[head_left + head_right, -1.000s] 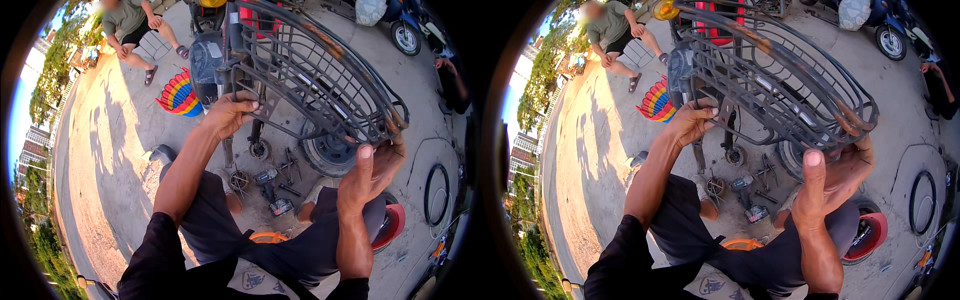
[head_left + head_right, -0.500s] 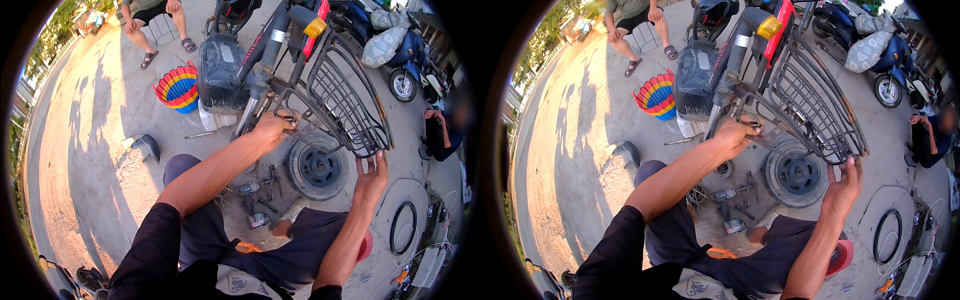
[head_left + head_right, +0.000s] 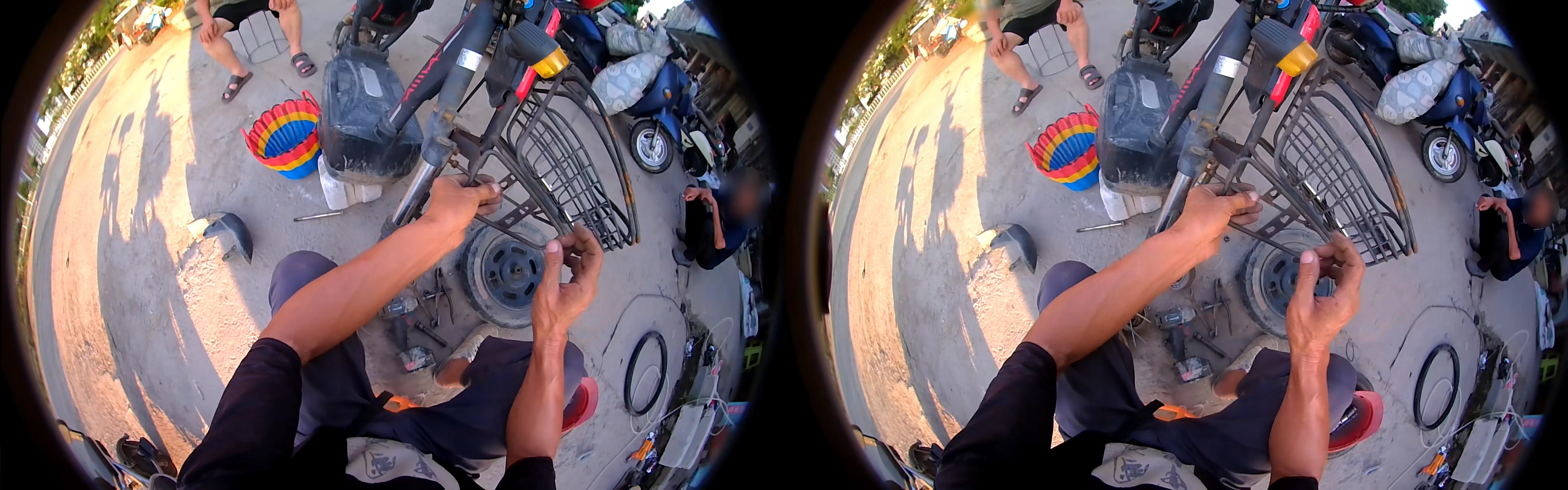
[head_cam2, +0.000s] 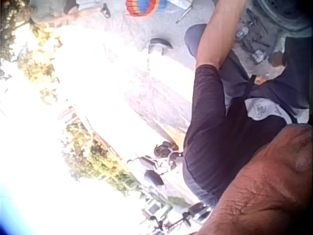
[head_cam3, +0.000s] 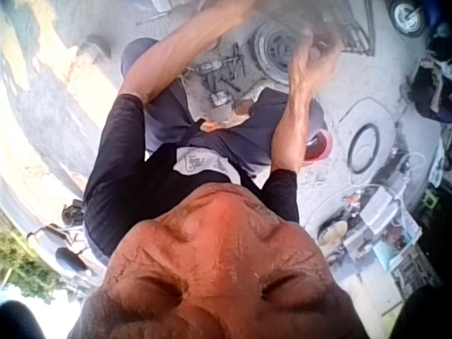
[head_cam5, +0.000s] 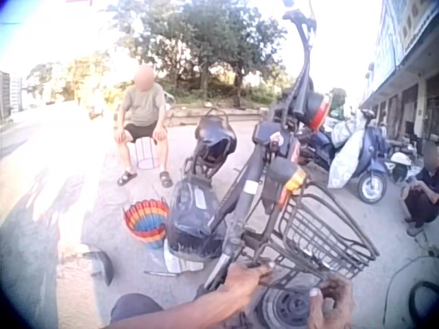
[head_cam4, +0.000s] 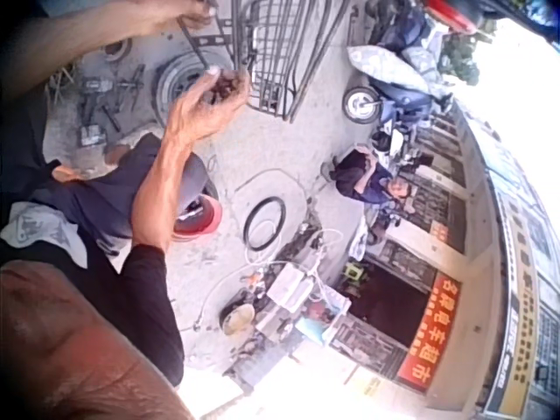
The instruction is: The person uses pliers and their hands to work on the front fork and basket area of a bicycle, handling wires and small components.
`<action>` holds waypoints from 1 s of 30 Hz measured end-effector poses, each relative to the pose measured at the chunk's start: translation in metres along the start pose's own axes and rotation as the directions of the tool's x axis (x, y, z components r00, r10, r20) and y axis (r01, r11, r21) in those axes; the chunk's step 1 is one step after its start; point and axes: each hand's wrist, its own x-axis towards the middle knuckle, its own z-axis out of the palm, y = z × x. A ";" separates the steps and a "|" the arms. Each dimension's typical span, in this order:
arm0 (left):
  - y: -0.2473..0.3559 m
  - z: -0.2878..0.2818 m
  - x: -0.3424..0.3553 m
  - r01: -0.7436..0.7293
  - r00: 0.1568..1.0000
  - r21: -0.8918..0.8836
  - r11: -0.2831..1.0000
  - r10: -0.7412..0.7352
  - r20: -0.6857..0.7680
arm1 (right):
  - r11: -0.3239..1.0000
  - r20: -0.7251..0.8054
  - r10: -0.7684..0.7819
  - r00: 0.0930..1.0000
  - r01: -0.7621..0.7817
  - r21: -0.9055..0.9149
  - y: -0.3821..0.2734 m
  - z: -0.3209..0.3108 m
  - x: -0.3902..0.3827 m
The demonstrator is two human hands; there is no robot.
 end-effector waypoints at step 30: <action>-0.001 -0.034 -0.018 0.067 0.994 -0.498 0.864 -0.015 0.108 | 0.939 0.397 -0.087 0.913 0.208 -0.273 -0.012 0.062 0.034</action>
